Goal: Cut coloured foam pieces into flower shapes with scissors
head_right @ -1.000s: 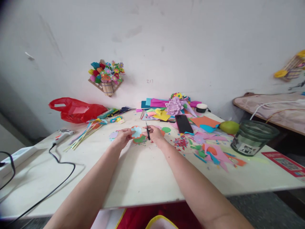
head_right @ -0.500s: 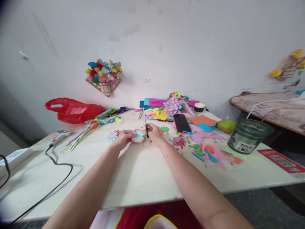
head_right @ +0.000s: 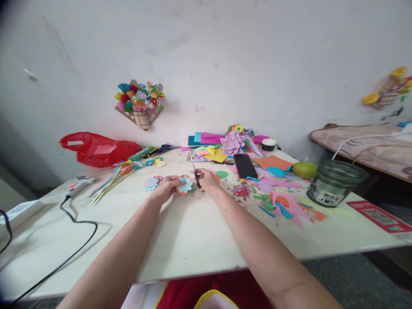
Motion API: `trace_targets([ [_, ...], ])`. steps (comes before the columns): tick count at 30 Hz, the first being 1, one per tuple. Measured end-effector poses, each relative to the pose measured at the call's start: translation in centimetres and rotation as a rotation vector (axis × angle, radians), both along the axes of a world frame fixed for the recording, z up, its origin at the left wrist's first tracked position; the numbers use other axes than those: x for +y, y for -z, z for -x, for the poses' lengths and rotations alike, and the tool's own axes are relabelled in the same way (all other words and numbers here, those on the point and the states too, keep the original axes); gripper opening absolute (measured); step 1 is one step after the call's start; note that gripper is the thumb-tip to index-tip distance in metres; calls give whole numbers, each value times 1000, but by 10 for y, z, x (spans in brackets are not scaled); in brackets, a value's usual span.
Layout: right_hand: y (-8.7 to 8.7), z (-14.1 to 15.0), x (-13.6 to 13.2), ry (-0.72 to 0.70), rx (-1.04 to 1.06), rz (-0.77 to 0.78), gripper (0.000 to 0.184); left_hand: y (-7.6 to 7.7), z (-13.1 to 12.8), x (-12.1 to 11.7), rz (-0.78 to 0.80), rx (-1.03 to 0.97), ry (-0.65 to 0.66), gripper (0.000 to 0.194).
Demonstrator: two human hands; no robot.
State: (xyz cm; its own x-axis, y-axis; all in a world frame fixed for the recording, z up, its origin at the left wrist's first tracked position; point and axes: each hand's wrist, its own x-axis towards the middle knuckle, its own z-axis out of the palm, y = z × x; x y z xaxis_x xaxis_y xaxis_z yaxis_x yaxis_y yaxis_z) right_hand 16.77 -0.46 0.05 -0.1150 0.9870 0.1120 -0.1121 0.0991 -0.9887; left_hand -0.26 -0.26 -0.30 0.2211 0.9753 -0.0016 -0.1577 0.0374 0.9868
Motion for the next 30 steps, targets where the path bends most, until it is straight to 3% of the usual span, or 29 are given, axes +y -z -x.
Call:
trace_targets([
  [5, 2, 0, 1, -22, -23, 59, 40, 1, 0, 1, -40, -35, -38, 14],
  [11, 4, -5, -1, -141, 52, 131, 33, 3, 3, 6, -109, -148, -171, 16],
  [21, 3, -4, -8, -293, -29, 54, 42, 0, 3, 9, -45, -324, -329, 20],
  [30, -2, 2, -16, -317, -119, 19, 37, -1, 2, 11, -33, -403, -334, 22],
])
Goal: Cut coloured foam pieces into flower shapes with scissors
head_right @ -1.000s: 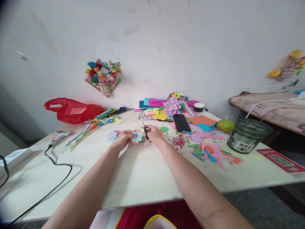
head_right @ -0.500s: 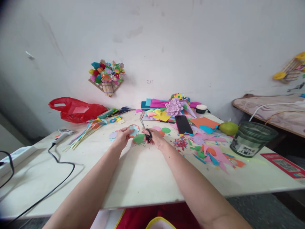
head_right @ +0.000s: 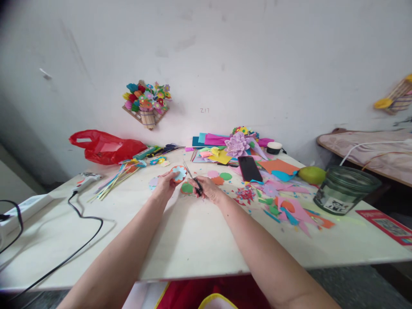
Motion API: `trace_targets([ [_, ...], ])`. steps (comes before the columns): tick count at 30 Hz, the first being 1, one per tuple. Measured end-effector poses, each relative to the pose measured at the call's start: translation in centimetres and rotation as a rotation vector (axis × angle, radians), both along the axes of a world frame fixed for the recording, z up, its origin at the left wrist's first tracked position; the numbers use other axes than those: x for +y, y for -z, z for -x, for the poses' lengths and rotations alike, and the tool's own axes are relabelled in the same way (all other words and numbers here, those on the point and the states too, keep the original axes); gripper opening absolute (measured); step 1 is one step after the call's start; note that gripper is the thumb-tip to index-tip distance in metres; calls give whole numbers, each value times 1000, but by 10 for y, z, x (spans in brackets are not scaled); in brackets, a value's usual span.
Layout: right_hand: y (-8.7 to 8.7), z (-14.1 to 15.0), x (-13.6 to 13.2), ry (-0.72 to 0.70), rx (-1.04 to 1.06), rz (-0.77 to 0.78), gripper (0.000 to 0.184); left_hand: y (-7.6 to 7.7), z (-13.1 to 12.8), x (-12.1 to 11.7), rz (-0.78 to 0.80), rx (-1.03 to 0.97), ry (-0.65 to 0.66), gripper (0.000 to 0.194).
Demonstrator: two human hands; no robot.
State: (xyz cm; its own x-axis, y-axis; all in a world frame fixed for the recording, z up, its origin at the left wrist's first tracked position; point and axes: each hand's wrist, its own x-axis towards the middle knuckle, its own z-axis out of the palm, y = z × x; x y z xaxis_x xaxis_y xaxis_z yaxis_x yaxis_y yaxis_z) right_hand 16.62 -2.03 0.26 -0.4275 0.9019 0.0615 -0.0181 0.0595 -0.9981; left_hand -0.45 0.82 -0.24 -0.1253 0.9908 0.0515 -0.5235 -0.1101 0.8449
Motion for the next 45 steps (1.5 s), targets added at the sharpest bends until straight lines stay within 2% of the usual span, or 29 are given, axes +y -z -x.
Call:
trace_targets([
  [10, 0, 3, -3, 14, -5, -41, 35, -3, -5, -4, 12, -43, -15, 17],
  [19, 5, 4, 0, 9, -6, -32, 33, -2, -7, -4, 0, -57, 15, 17],
  [28, 2, 6, -3, 16, -23, -24, 36, -1, -9, -4, -39, -61, 20, 18],
  [40, 11, 7, 5, 25, -2, -28, 30, 3, -7, -1, -35, -76, 11, 20],
  [45, 7, 6, 1, 5, -13, -19, 33, 2, -8, -1, -23, -72, 3, 19],
])
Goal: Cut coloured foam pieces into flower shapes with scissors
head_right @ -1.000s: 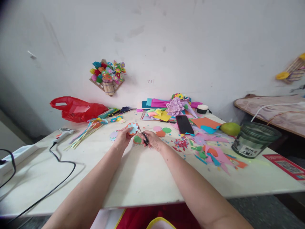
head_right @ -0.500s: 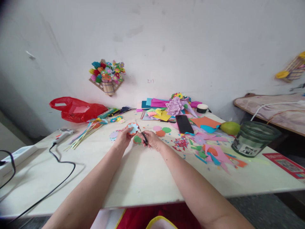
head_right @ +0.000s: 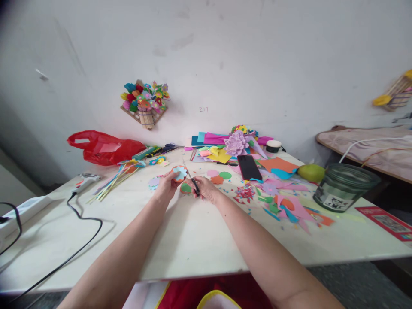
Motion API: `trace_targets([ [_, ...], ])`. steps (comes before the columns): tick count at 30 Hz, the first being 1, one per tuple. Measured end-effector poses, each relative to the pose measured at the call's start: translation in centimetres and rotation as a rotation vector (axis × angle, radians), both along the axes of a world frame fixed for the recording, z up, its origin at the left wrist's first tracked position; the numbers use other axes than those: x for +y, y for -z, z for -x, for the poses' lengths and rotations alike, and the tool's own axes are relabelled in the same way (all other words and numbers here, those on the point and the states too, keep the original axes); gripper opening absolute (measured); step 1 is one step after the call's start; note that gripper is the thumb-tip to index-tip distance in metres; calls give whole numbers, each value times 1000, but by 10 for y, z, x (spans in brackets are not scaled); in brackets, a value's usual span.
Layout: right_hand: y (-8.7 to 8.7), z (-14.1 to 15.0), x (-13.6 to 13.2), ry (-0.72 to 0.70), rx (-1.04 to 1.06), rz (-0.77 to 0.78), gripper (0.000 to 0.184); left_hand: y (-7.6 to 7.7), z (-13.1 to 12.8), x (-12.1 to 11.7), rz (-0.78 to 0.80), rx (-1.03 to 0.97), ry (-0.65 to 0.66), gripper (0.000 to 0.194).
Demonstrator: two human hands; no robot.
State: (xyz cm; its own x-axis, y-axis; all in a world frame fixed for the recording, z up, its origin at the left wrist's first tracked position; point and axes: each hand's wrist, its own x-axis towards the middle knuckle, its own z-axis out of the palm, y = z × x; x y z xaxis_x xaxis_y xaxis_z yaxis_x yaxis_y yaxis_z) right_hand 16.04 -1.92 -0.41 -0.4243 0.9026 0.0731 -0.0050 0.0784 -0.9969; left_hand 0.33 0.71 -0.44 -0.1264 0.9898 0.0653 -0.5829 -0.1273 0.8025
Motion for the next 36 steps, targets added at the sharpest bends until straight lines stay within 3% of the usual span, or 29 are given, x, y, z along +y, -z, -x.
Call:
trace_targets([
  [12, 6, 1, 4, 18, -10, -15, 33, 1, -1, 0, -9, -5, -8, 15],
  [36, 3, 1, 3, 4, -4, -28, 34, 4, 3, 2, -22, 47, -23, 22],
])
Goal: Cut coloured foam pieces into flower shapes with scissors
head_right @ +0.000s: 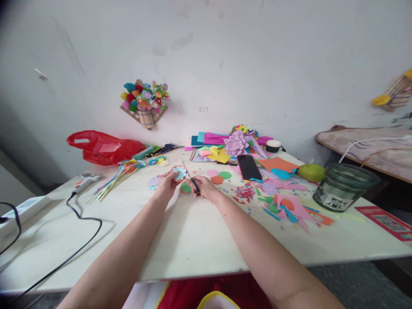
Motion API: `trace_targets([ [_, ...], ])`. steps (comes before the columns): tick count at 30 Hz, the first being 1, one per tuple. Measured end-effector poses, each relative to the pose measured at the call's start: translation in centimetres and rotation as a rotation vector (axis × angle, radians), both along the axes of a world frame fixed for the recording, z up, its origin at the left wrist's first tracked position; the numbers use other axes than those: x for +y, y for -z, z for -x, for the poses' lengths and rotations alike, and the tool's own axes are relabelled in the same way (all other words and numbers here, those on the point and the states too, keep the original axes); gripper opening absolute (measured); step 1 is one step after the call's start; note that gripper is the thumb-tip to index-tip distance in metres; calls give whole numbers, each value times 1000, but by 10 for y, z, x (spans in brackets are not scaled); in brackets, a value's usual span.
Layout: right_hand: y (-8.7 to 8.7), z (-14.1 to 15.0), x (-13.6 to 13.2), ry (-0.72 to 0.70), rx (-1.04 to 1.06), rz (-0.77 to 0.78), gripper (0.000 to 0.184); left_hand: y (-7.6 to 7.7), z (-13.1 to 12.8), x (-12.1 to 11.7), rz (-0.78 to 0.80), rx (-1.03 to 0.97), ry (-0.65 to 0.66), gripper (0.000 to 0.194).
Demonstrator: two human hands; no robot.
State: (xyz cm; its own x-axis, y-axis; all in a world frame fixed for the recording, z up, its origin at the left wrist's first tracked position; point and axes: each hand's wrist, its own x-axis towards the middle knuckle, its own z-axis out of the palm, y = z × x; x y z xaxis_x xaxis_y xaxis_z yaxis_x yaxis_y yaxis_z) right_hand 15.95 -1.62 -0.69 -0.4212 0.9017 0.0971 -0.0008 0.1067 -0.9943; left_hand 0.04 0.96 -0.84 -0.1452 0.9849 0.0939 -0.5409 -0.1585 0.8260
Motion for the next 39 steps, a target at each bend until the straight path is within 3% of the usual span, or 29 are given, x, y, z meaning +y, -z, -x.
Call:
trace_targets([
  [15, -5, 0, -5, 9, -3, 17, 39, -4, -4, -4, -9, -16, 26, 19],
  [30, 3, 0, 2, -8, 13, -7, 29, 1, 2, 1, -7, 15, 17, 22],
  [39, -5, -1, -3, -17, -20, -4, 31, -2, 8, 2, 3, 51, 0, 19],
])
